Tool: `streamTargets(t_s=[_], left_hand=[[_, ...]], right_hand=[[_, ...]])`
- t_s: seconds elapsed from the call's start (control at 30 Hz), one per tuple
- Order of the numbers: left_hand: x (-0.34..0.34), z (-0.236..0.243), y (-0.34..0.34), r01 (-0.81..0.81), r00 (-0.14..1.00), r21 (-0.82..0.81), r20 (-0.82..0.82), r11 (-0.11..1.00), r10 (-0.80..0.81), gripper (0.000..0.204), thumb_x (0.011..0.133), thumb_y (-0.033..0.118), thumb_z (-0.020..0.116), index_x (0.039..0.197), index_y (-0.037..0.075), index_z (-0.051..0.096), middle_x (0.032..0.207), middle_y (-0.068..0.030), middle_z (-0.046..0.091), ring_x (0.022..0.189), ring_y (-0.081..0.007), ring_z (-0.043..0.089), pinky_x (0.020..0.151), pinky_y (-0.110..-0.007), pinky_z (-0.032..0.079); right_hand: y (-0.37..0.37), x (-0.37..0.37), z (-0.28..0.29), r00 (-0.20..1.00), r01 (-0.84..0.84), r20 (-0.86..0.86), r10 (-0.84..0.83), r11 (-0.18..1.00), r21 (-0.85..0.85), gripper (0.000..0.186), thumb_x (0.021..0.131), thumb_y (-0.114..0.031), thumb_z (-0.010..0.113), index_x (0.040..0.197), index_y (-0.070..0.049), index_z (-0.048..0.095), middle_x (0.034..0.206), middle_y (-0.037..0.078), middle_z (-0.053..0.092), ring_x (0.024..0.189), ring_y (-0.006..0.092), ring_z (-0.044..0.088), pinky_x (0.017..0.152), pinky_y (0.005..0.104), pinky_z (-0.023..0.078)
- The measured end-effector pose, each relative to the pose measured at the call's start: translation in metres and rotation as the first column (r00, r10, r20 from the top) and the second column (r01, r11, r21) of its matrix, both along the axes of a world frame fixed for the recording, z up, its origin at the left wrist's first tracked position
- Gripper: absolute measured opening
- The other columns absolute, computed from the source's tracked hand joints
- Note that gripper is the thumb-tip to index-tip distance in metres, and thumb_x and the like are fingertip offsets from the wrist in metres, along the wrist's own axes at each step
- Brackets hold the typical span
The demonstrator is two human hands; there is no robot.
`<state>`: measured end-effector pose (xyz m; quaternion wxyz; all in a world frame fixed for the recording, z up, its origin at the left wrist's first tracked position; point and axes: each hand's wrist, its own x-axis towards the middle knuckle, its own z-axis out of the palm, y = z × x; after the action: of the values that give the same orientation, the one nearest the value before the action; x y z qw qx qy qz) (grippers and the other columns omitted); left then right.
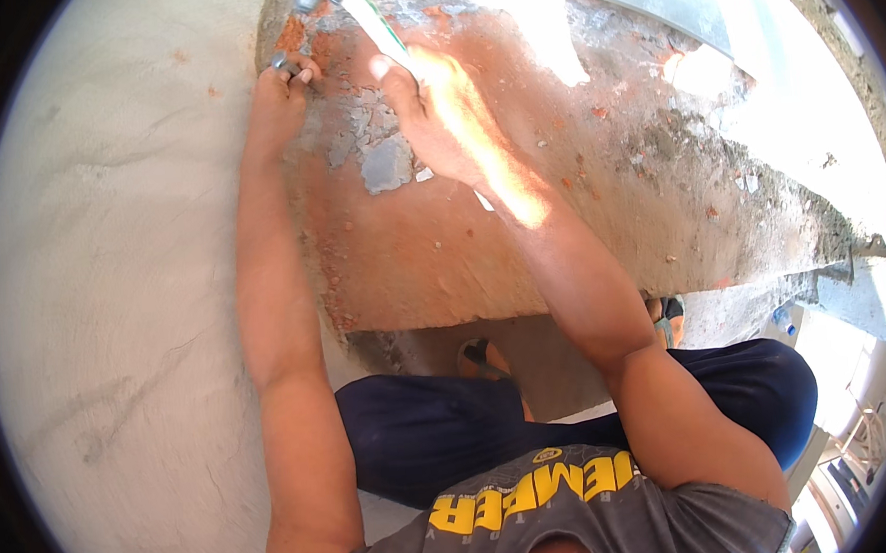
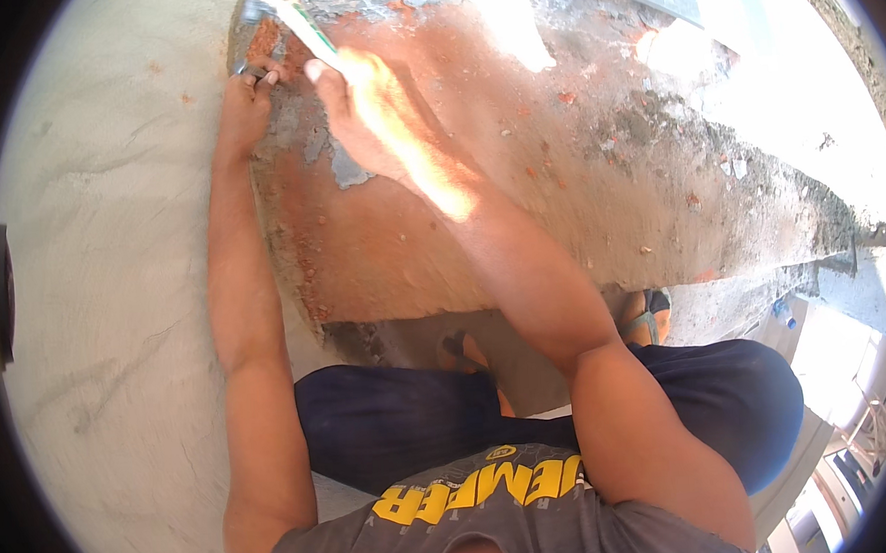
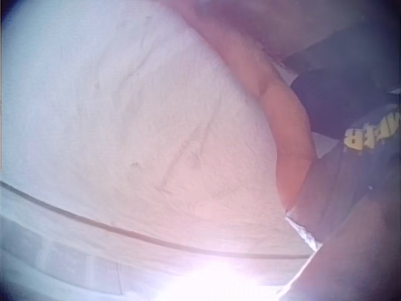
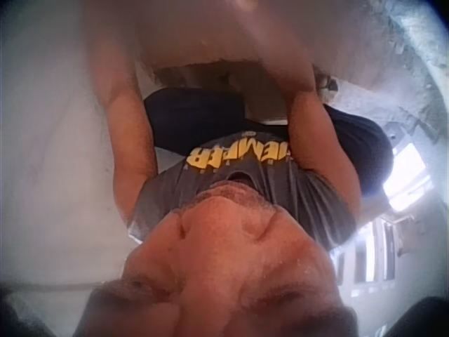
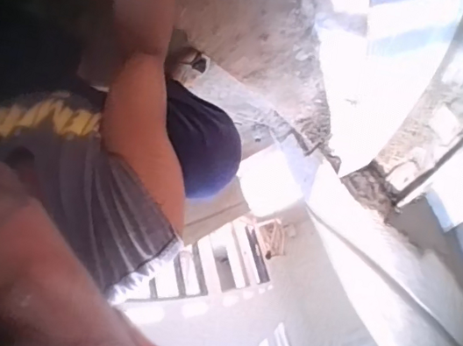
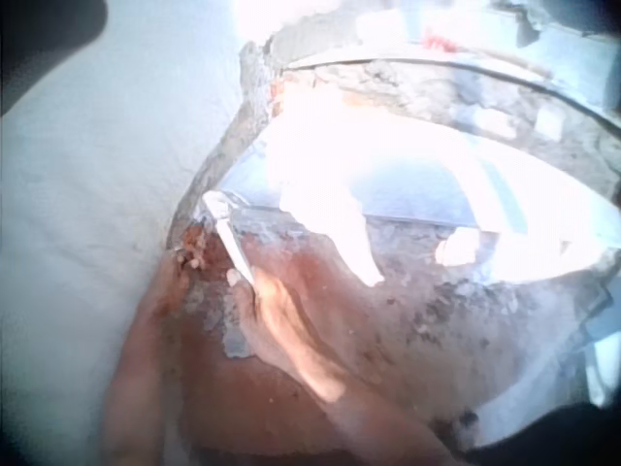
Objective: The person uses a hammer and a metal pin to chip away loose material and old finish from a concrete staircase step.
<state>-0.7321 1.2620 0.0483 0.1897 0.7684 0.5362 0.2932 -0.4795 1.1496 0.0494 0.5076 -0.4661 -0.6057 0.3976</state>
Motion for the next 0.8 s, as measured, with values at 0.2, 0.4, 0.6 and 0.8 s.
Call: streamTargets(t_s=[0.2,0.4,0.6,0.8], left_hand=[[0.007,0.064,-0.037,-0.014,0.997,-0.023,-0.07,1.0,0.013,0.019,0.107,0.014,0.053,0.094,0.003,0.062,0.079,-0.0032,0.068,0.077,-0.0154,0.063,0.074,-0.031,0.05],[0.072,0.196,-0.091,0.104,0.947,0.256,0.269,0.961,-0.174,0.011,0.101,0.007,0.058,0.093,0.001,0.063,0.08,-0.0072,0.063,0.075,-0.0178,0.061,0.07,-0.034,0.051],[0.043,0.224,-0.125,0.188,0.948,0.533,0.123,0.825,-0.295,0.015,0.101,0.006,0.058,0.087,-0.001,0.061,0.073,-0.0043,0.059,0.067,-0.0133,0.053,0.064,-0.033,0.047],[0.046,0.234,-0.126,0.062,0.99,0.493,0.082,0.868,-0.117,0.017,0.097,0.006,0.061,0.081,-0.002,0.061,0.066,-0.0067,0.055,0.063,-0.0146,0.05,0.06,-0.034,0.042]], right_hand=[[0.031,-0.018,-0.033,0.943,-0.077,0.305,0.134,0.978,-0.192,0.037,0.108,-0.024,0.046,0.105,0.008,0.063,0.076,0.022,0.066,0.07,0.0328,0.069,0.066,0.047,0.054],[0.148,-0.044,-0.093,0.935,-0.172,0.258,0.243,0.948,-0.269,0.033,0.108,-0.019,0.042,0.108,0.008,0.061,0.067,0.013,0.061,0.052,0.0255,0.06,0.049,0.0403,0.05],[0.105,-0.097,-0.064,0.863,-0.208,0.372,0.341,0.912,-0.352,0.029,0.101,-0.011,0.045,0.11,0.007,0.065,0.08,0.015,0.067,0.063,0.0296,0.065,0.056,0.0432,0.053],[0.077,-0.085,-0.084,0.03,-0.627,0.97,0.242,0.761,-0.17,0.024,0.091,-0.009,0.055,0.094,0.002,0.076,0.095,0.024,0.074,0.082,0.0394,0.073,0.077,0.0496,0.058]])
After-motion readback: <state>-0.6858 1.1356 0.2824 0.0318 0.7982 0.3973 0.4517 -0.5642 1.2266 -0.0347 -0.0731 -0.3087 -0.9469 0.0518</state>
